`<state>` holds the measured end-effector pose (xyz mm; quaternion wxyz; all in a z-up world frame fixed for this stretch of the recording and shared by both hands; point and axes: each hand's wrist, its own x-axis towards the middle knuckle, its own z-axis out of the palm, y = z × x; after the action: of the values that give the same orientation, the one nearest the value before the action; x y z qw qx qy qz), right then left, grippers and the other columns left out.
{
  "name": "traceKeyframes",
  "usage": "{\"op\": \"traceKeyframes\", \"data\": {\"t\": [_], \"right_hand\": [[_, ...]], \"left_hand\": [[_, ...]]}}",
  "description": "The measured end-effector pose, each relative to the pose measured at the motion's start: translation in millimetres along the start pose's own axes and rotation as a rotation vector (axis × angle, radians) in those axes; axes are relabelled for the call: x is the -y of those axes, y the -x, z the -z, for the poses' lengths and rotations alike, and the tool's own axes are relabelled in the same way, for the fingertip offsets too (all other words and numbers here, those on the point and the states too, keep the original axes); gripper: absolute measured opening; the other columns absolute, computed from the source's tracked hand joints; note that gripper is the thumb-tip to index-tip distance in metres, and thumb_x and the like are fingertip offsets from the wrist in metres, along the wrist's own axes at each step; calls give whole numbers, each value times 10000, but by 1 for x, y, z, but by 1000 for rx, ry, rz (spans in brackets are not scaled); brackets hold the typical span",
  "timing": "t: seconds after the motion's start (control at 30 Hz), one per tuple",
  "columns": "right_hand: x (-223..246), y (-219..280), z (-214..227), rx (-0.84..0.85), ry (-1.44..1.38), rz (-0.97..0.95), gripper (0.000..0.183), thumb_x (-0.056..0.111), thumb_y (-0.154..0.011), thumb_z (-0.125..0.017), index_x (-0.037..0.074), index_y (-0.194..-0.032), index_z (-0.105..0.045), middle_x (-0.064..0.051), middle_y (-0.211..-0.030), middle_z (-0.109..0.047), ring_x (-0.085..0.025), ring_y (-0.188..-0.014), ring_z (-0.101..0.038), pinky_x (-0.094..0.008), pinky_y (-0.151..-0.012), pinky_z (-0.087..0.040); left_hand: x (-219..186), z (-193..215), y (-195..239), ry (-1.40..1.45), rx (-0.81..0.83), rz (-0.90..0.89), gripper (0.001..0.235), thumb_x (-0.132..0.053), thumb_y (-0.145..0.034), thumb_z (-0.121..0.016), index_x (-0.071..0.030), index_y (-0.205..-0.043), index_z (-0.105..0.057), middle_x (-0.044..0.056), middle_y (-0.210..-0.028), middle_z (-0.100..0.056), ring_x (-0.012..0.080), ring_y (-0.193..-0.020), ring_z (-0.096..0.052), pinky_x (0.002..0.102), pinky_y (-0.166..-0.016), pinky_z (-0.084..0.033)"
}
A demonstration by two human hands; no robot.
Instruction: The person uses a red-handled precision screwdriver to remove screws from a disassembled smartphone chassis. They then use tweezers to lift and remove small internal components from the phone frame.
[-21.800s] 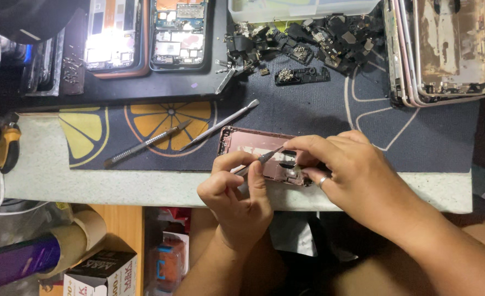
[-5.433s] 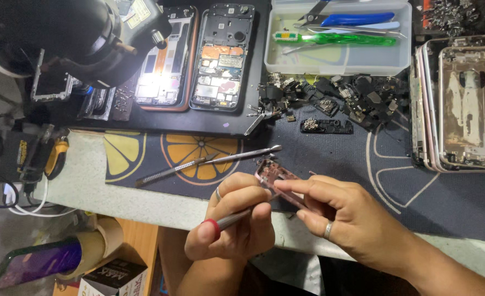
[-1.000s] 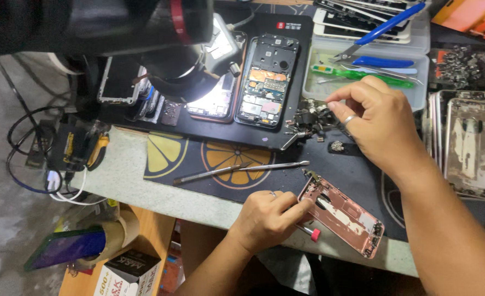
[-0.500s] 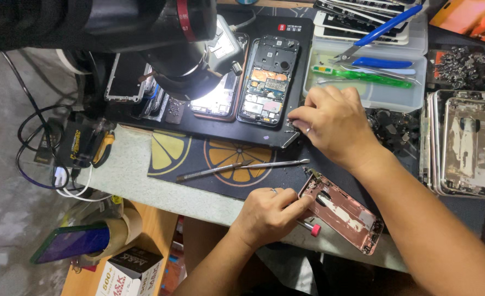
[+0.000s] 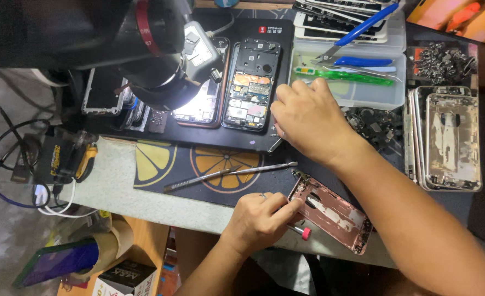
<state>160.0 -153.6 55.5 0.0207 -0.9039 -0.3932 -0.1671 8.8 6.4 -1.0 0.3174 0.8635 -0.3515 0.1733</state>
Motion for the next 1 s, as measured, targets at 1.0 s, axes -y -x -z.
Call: {"op": "traceKeyframes", "data": {"t": [1.0], "right_hand": [[-30, 60, 5, 164, -268, -188, 114, 271, -760, -796, 196, -840, -765, -7, -917, -640, -241, -993, -609, -440, -839, -418]], "left_hand": [[-1, -1, -1, -33, -2, 10, 342, -135, -811, -778, -115, -1143, -699, 14, -811, -568, 190, -638, -603, 340, -580, -487]]}}
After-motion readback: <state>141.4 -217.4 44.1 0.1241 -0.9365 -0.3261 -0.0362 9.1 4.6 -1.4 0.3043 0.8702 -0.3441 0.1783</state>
